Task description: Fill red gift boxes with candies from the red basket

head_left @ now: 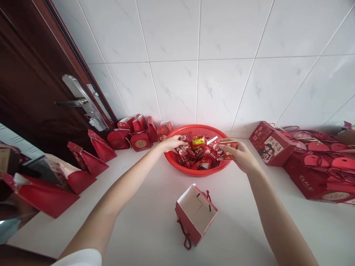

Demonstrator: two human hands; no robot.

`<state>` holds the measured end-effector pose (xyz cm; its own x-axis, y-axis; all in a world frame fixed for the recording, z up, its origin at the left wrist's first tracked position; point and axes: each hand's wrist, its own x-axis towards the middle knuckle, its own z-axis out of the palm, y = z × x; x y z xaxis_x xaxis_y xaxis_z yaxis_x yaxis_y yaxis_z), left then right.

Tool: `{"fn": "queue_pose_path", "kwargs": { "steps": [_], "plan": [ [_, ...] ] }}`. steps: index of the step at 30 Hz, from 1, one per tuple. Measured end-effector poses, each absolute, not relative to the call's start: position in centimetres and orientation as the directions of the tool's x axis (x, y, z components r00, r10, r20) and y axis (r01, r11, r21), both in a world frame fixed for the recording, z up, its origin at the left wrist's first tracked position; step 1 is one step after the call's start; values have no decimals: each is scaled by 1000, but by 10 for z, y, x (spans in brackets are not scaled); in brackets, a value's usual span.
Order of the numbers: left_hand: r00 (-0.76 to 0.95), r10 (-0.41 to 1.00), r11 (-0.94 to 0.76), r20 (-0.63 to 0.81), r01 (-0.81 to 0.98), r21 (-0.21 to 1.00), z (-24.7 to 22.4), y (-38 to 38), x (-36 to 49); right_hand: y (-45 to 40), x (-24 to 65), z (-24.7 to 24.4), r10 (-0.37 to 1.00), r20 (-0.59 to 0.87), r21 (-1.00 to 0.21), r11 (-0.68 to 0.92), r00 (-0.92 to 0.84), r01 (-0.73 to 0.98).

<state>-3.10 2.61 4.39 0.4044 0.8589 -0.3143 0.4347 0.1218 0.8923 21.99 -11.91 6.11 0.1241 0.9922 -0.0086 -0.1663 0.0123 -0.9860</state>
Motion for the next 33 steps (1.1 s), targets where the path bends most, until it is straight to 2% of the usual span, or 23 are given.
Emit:
{"fn": "queue_pose_path", "kwargs": {
  "steps": [5, 9, 14, 16, 19, 23, 25, 27, 29, 31, 33],
  "plan": [
    [357, 865, 148, -352, 488, 860, 43, 26, -32, -119, 221, 60, 993, -6, -986, 14, 119, -165],
    [390, 839, 133, -379, 528, 839, 45, 25, -32, -119, 221, 59, 993, 8, -986, 28, 117, -166],
    [447, 843, -37, -300, 604, 796, 50, 25, -36, -119, 221, 60, 994, -5, -984, 15, 112, -177],
    [463, 854, -172, -237, 682, 711, 52, 25, -38, -119, 221, 59, 994, -2, -984, 16, 106, -177],
    [481, 868, -360, -125, 782, 510, 54, 23, -40, -119, 222, 58, 994, 13, -986, 30, 104, -165],
    [510, 860, -494, 30, 815, 304, 57, 14, -35, -118, 223, 57, 995, 18, -988, 33, 103, -148],
    [585, 809, -543, -56, 780, 309, 57, 8, -30, -118, 223, 57, 995, 15, -989, 30, 100, -148],
    [658, 709, -563, -254, 745, 359, 54, 4, -23, -118, 222, 57, 995, 12, -988, 28, 100, -153],
    [666, 624, -568, -409, 746, 348, 48, 0, -16, -119, 222, 58, 994, 10, -987, 27, 105, -160],
    [643, 620, -581, -449, 761, 287, 40, -2, -9, -119, 222, 58, 994, 7, -986, 25, 108, -165],
    [638, 638, -591, -431, 765, 257, 32, -2, -5, -119, 222, 58, 994, 6, -986, 24, 108, -167]
  ]
}}
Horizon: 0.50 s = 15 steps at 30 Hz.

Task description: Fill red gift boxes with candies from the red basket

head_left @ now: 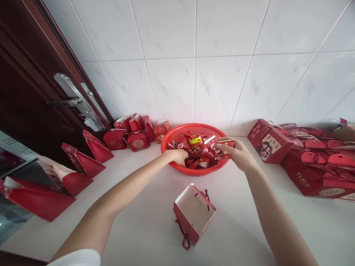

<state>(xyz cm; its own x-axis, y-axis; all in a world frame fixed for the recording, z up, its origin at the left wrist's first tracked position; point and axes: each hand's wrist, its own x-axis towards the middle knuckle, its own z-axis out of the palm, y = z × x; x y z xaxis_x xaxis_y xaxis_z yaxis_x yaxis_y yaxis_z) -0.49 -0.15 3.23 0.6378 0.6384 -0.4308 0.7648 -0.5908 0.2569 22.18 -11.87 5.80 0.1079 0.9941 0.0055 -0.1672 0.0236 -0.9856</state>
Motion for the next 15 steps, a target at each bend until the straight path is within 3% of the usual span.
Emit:
{"fn": "queue_pose_path", "kwargs": {
  "steps": [15],
  "plan": [
    [710, 589, -596, -387, 705, 385, 25, 9, -10, -119, 223, 57, 996, 11, -991, 22, 87, -132]
  ]
}}
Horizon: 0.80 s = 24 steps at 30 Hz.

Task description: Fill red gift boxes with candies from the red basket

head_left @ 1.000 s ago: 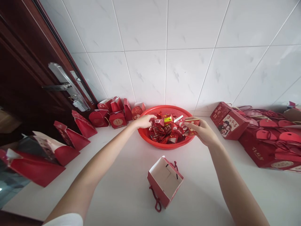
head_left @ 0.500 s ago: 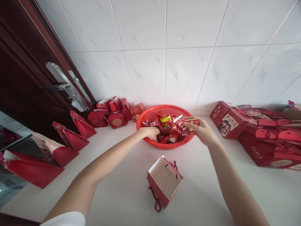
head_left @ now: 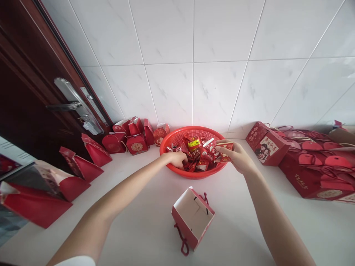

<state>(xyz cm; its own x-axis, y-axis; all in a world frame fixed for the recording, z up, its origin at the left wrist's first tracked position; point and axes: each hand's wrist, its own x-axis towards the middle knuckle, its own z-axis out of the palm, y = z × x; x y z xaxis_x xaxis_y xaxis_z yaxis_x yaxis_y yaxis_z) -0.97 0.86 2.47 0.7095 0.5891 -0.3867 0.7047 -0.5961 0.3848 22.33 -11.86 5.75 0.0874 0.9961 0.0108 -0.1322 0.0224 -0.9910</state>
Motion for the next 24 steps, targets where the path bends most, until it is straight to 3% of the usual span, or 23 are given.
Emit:
{"fn": "queue_pose_path", "kwargs": {
  "steps": [2, 6, 10, 14, 19, 24],
  "plan": [
    [718, 588, -560, -372, 693, 454, 25, 10, -13, -119, 223, 58, 995, 11, -989, 24, 94, -144],
    [734, 580, -352, -353, 617, 704, 27, 15, -22, -119, 223, 59, 994, 9, -986, 26, 106, -165],
    [735, 627, -253, -258, 506, 825, 29, 19, -27, -119, 225, 59, 994, 13, -986, 31, 107, -163],
    [707, 683, -238, -182, 452, 860, 33, 20, -23, -119, 225, 59, 995, 22, -987, 37, 101, -156],
    [701, 711, -366, -58, 439, 821, 41, 13, -12, -119, 226, 60, 993, 16, -985, 35, 115, -170],
    [701, 711, -393, -55, 461, 796, 46, 7, -4, -119, 228, 61, 992, 9, -984, 32, 126, -178]
  ]
}}
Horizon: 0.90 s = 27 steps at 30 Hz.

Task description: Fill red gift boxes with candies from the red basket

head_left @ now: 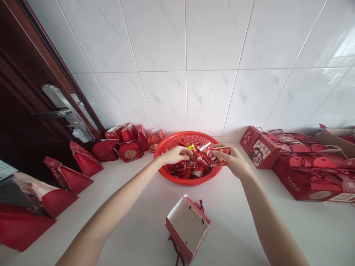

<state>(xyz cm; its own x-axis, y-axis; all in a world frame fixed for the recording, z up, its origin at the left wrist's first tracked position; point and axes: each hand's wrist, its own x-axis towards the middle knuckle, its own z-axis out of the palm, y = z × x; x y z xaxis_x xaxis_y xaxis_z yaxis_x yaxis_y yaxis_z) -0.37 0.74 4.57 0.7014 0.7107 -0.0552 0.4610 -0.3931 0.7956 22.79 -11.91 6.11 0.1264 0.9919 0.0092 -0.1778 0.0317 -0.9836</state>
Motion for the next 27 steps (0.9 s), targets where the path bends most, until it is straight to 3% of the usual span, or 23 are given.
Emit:
{"fn": "queue_pose_path", "kwargs": {
  "steps": [7, 13, 27],
  "plan": [
    [560, 803, -170, -205, 546, 821, 46, 8, 8, -120, 229, 62, 989, 22, -980, 50, 143, -191],
    [495, 809, 138, -318, 365, 921, 42, 9, -1, -119, 228, 61, 990, 18, -979, 46, 141, -197],
    [646, 763, -65, -24, 113, 991, 27, 7, -22, -118, 225, 60, 993, -11, -986, 9, 120, -168]
  ]
}}
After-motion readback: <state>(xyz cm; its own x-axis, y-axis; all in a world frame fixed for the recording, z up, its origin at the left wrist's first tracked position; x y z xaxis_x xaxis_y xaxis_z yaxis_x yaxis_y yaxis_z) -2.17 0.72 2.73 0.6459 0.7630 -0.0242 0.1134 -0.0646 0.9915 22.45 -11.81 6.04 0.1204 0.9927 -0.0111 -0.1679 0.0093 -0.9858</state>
